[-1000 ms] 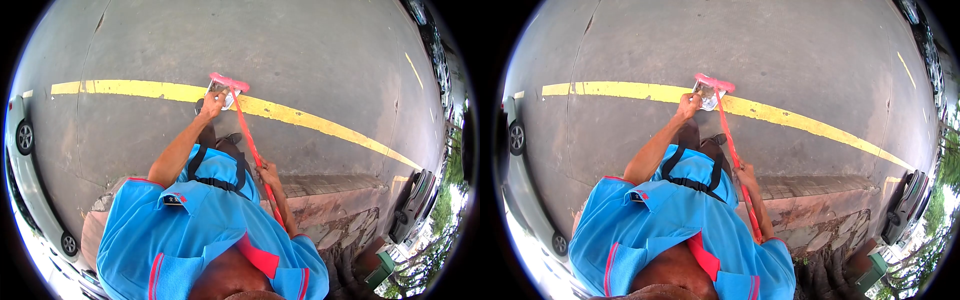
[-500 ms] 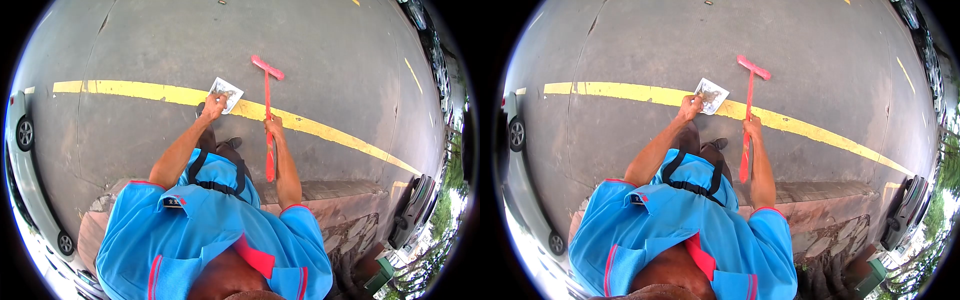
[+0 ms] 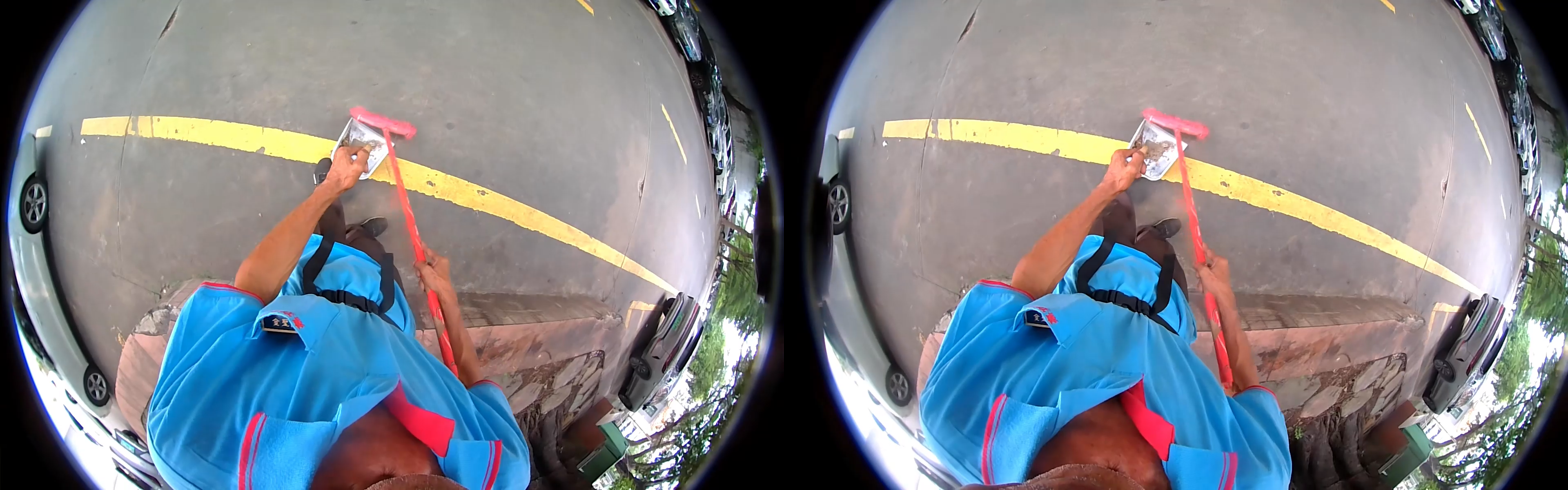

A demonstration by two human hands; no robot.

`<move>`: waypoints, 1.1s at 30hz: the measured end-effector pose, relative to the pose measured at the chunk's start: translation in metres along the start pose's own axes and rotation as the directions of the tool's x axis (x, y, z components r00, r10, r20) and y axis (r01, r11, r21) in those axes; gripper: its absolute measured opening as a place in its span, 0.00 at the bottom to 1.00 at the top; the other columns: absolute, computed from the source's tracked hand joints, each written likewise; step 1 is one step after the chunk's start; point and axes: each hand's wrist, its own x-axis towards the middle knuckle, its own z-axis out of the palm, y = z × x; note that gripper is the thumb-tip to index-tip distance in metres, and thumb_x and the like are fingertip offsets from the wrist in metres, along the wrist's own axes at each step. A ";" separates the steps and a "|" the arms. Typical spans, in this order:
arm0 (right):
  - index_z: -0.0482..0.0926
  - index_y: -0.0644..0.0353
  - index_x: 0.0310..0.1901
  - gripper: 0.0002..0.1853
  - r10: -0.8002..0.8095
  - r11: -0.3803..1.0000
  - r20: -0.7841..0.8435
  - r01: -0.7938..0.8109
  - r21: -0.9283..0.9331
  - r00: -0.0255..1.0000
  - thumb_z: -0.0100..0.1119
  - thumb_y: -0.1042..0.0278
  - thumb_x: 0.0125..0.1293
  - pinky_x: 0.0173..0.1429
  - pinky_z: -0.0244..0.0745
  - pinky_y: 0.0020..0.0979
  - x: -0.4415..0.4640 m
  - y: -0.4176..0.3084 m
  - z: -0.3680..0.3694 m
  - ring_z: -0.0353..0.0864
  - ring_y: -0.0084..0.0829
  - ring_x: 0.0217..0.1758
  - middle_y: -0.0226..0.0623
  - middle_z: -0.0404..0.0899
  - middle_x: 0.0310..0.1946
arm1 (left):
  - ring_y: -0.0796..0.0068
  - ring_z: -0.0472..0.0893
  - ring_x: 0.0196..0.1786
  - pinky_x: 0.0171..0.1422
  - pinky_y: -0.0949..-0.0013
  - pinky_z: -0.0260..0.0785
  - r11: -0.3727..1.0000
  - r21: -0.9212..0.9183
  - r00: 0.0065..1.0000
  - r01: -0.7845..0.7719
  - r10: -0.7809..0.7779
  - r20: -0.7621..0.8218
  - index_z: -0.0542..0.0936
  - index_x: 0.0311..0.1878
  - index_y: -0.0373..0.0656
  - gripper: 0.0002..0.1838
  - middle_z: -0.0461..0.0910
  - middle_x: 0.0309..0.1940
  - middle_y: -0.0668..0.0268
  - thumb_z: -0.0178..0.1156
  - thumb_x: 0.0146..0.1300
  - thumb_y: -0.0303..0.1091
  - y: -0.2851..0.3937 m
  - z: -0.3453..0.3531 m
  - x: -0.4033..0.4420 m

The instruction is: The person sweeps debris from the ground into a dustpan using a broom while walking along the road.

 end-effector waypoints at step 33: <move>0.63 0.58 0.66 0.32 -0.151 0.977 -0.071 0.138 -0.160 0.986 0.50 0.77 0.56 0.15 0.64 0.27 0.048 -0.005 0.008 0.67 0.23 0.11 0.29 0.68 0.15 | 0.59 0.80 0.29 0.40 0.59 0.70 0.998 0.054 0.999 -0.045 0.046 -0.008 0.79 0.34 0.30 0.23 0.77 0.22 0.46 0.48 0.56 0.46 0.005 0.000 -0.002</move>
